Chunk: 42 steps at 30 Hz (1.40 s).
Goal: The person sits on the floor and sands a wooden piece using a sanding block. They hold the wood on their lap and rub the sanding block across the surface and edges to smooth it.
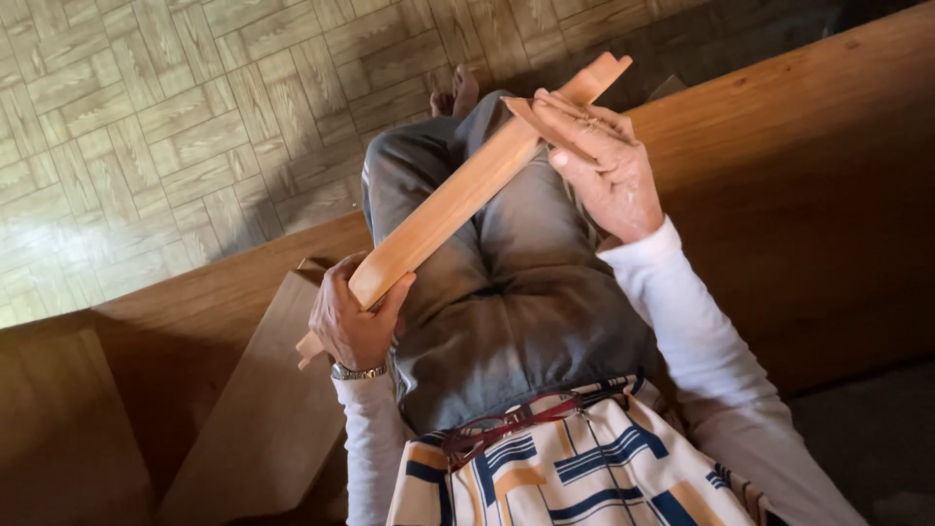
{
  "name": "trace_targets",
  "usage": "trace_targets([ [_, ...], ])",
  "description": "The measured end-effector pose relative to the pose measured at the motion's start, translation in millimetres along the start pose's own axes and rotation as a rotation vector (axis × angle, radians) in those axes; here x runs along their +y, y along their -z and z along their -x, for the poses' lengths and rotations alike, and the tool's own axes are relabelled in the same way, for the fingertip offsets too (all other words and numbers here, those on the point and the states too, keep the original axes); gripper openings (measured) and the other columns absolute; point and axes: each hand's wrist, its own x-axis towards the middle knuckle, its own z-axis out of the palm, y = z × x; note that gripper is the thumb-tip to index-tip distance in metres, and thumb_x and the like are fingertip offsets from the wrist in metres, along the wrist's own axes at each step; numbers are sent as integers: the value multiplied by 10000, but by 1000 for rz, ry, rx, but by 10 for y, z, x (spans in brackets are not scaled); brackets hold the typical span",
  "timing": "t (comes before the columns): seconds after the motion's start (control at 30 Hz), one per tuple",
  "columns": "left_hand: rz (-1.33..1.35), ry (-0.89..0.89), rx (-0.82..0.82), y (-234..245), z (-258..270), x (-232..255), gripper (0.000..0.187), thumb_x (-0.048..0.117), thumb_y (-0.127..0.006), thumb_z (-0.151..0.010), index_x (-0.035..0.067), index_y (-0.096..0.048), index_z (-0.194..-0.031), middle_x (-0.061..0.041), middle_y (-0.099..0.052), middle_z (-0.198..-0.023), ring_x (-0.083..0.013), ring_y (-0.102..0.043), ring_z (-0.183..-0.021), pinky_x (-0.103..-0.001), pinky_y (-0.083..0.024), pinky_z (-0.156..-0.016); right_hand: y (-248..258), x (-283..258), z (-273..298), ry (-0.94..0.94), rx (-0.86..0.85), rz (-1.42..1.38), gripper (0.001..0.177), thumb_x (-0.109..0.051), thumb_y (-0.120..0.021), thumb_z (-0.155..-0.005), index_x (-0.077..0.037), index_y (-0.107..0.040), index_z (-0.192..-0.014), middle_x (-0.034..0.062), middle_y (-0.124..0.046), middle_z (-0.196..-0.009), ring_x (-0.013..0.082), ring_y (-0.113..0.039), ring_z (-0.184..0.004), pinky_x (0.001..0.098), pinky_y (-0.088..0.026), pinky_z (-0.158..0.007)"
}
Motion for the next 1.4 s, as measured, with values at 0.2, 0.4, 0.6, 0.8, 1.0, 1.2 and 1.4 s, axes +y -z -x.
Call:
trace_targets([
  [0.2,-37,-13,-17,-75,-8,9,631,584,-863,-770,84,-677,-1107,-95,-728,-997,-320,-710,-883,-442,-523,-746,56,659,-42,62,57,24,380,-242,-527,-1134,37,-630,-1372,248,-639,-1386,333,-631,-1314,408,-474,-1117],
  [0.4,2,-15,-10,27,66,-22,590,486,-931,-755,92,-665,-1105,-59,-725,-1011,-272,-704,-876,-401,-520,-746,31,-40,-9,90,-48,-108,366,-241,-527,-1147,-83,-529,-1477,147,-591,-1465,268,-527,-1472,395,-345,-1265],
  [0.6,-13,-33,-3,-35,5,24,623,560,-868,-787,73,-670,-1122,-78,-728,-1014,-299,-713,-894,-423,-528,-753,-12,374,-21,-13,18,-7,459,-549,-359,-1154,-286,-513,-1497,-16,-608,-1503,141,-647,-1258,354,-317,-1122],
  [0.8,-10,-1,-7,21,-7,51,601,556,-872,-784,87,-672,-1103,-73,-723,-985,-283,-701,-854,-404,-519,-750,119,188,-43,72,-38,-49,341,-110,-582,-1124,90,-588,-1400,246,-609,-1417,334,-629,-1313,402,-492,-1125],
  [1.0,14,-70,37,34,-21,131,595,567,-839,-818,68,-660,-1089,-87,-713,-951,-300,-700,-835,-401,-529,-756,39,157,-24,113,-26,-215,386,-374,-477,-1171,-159,-516,-1489,164,-598,-1471,242,-483,-1513,402,-357,-1278],
  [1.2,-19,-42,10,31,-13,88,623,602,-824,-812,71,-667,-1097,-91,-727,-1000,-316,-711,-887,-417,-526,-783,95,343,-72,-4,-12,-75,351,-152,-576,-1132,57,-587,-1413,242,-598,-1435,302,-572,-1369,381,-426,-1180],
  [1.4,-3,-1,-32,28,-1,6,638,549,-891,-779,80,-653,-1140,-66,-724,-1046,-299,-703,-905,-428,-519,-781,-28,-64,-6,106,0,154,423,-78,-766,-1061,-57,-608,-1453,147,-569,-1525,256,-524,-1470,339,-287,-1205],
])
